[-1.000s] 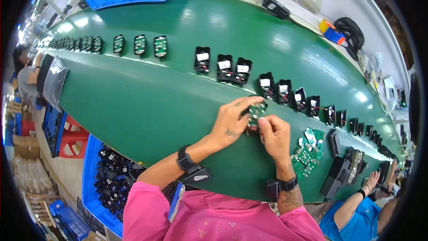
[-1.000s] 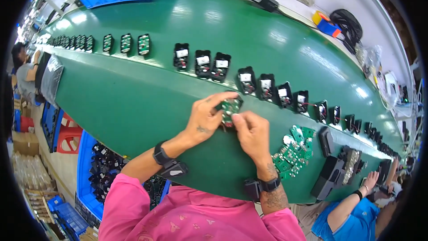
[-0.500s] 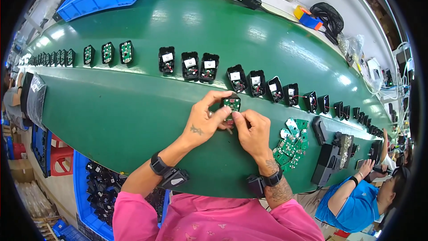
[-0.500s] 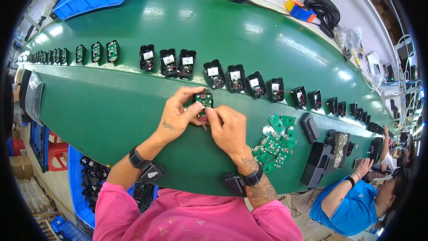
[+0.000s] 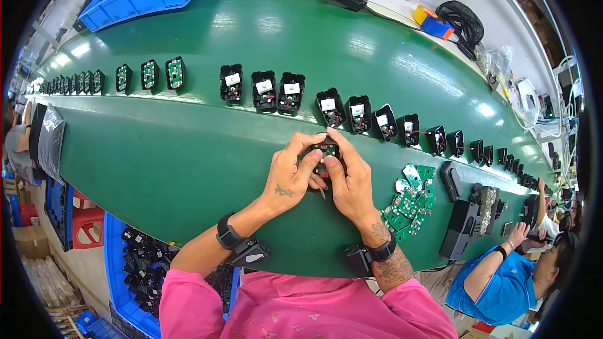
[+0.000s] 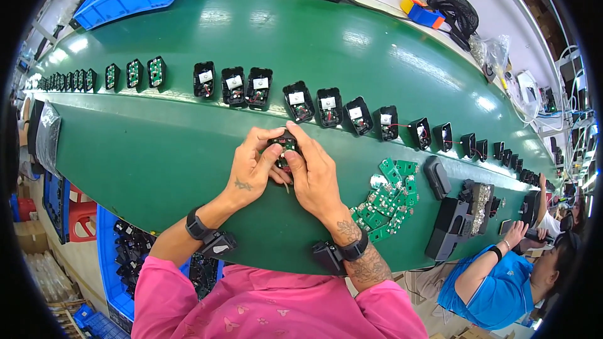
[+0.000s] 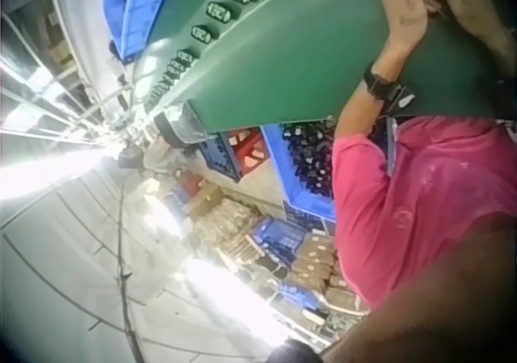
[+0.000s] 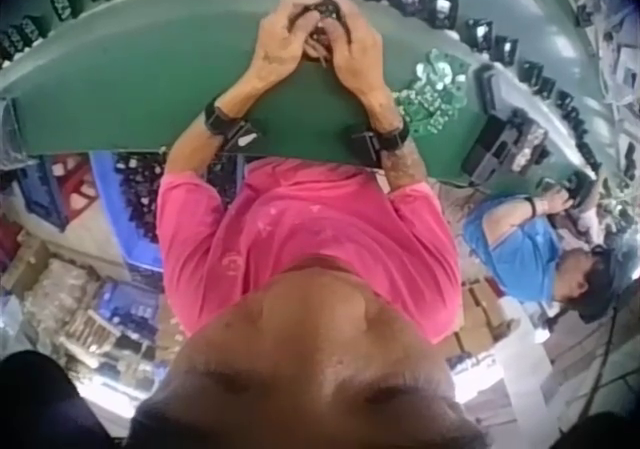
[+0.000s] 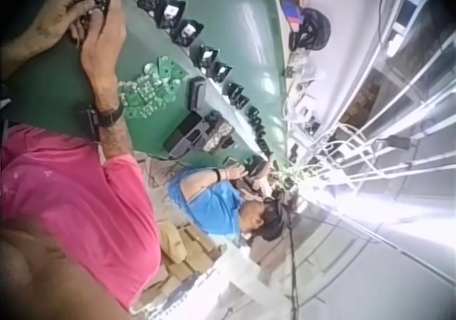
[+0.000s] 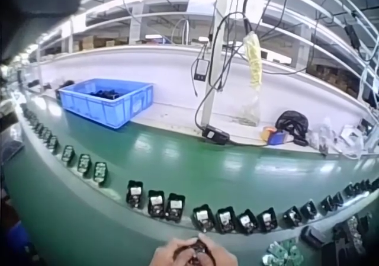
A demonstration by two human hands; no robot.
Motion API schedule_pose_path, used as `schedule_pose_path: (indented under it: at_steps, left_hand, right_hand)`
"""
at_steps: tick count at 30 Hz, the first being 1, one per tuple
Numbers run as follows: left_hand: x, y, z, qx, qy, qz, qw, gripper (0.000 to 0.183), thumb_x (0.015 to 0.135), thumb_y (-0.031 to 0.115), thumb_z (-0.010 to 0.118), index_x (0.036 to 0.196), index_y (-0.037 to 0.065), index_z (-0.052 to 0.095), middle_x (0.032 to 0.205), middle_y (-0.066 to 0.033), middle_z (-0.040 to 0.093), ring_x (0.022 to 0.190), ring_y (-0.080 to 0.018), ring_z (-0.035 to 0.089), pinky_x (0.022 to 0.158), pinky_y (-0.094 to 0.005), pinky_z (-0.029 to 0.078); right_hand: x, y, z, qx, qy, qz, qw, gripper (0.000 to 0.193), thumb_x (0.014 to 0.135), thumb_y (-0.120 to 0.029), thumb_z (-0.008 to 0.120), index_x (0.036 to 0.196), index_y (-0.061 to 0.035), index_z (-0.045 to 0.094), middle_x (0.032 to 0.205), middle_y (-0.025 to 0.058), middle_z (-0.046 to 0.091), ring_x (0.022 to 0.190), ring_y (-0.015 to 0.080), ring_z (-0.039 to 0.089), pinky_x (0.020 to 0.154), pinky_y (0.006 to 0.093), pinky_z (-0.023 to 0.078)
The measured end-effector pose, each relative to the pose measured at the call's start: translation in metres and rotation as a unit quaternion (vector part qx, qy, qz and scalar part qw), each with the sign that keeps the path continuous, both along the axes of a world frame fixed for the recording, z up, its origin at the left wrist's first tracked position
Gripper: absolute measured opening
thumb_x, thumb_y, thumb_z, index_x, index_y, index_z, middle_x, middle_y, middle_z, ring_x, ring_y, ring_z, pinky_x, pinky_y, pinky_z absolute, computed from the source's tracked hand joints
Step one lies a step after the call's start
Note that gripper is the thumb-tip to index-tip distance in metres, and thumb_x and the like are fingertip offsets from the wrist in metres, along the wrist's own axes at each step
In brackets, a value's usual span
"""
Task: Manually fitting printed circuit boards into plastic device housings on an assembly line.
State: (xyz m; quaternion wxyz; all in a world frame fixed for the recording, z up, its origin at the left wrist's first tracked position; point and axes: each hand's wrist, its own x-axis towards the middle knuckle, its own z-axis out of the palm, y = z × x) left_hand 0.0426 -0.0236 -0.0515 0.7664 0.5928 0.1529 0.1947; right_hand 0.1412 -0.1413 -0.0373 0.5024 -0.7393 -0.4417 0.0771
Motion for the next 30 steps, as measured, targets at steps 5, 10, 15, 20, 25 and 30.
schedule_pose_path:
  at_steps: [5,10,15,20,25,30]
  left_hand:
    - [0.000,-0.003,0.001,0.042,0.003,0.004,0.999,0.027,0.104,0.017,0.050,0.127,0.002,0.048,0.104,-0.0155,0.065,0.060,-0.0185,0.069,0.050,-0.0272,0.056]
    - [0.003,-0.006,0.004,-0.001,0.040,0.010,0.999,0.028,0.104,0.015,0.049,0.128,0.001,0.046,0.103,-0.0162,0.065,0.062,-0.0182,0.069,0.051,-0.0271,0.056]
    - [0.005,-0.014,0.001,-0.008,-0.006,0.024,1.000,0.030,0.104,0.014,0.048,0.130,0.000,0.045,0.105,-0.0167,0.064,0.061,-0.0171,0.068,0.051,-0.0264,0.056]
    - [0.004,-0.013,0.002,-0.020,0.020,0.021,0.999,0.029,0.104,0.013,0.049,0.129,0.000,0.046,0.106,-0.0165,0.065,0.060,-0.0168,0.068,0.049,-0.0266,0.055]
    - [0.002,-0.016,-0.004,0.080,0.007,0.039,0.996,0.024,0.102,0.010,0.051,0.125,0.001,0.050,0.104,-0.0169,0.065,0.059,-0.0161,0.068,0.048,-0.0270,0.054]
    - [-0.002,-0.018,-0.005,0.176,-0.068,0.099,0.977,0.021,0.102,0.005,0.051,0.122,0.002,0.055,0.099,-0.0144,0.066,0.062,-0.0160,0.068,0.050,-0.0274,0.054]
  right_hand:
    - [-0.003,-0.004,-0.001,-0.019,0.051,-0.009,0.998,0.040,0.098,-0.010,0.057,0.138,-0.0062,0.053,0.097,0.0129,0.063,0.077,0.0226,0.057,0.068,0.0335,0.050]
    - [0.001,-0.002,-0.006,-0.008,0.008,-0.002,1.000,0.039,0.101,-0.012,0.054,0.139,-0.0053,0.052,0.099,0.0107,0.066,0.078,0.0161,0.059,0.070,0.0303,0.051]
    - [0.001,-0.002,-0.011,0.012,-0.007,-0.014,1.000,0.040,0.102,-0.013,0.051,0.141,-0.0054,0.050,0.109,0.0124,0.066,0.083,0.0180,0.062,0.076,0.0311,0.052]
    - [0.000,-0.005,-0.005,-0.016,0.071,-0.003,0.997,0.040,0.101,-0.010,0.052,0.140,-0.0060,0.050,0.111,0.0153,0.064,0.088,0.0227,0.063,0.078,0.0336,0.052]
    - [-0.001,-0.007,-0.016,0.043,0.091,-0.003,0.995,0.037,0.098,-0.005,0.054,0.135,-0.0061,0.053,0.106,0.0150,0.065,0.087,0.0244,0.064,0.077,0.0353,0.052]
    - [-0.004,-0.007,-0.019,0.072,0.131,0.030,0.988,0.036,0.098,-0.003,0.054,0.134,-0.0053,0.054,0.105,0.0109,0.064,0.087,0.0196,0.062,0.078,0.0334,0.051]
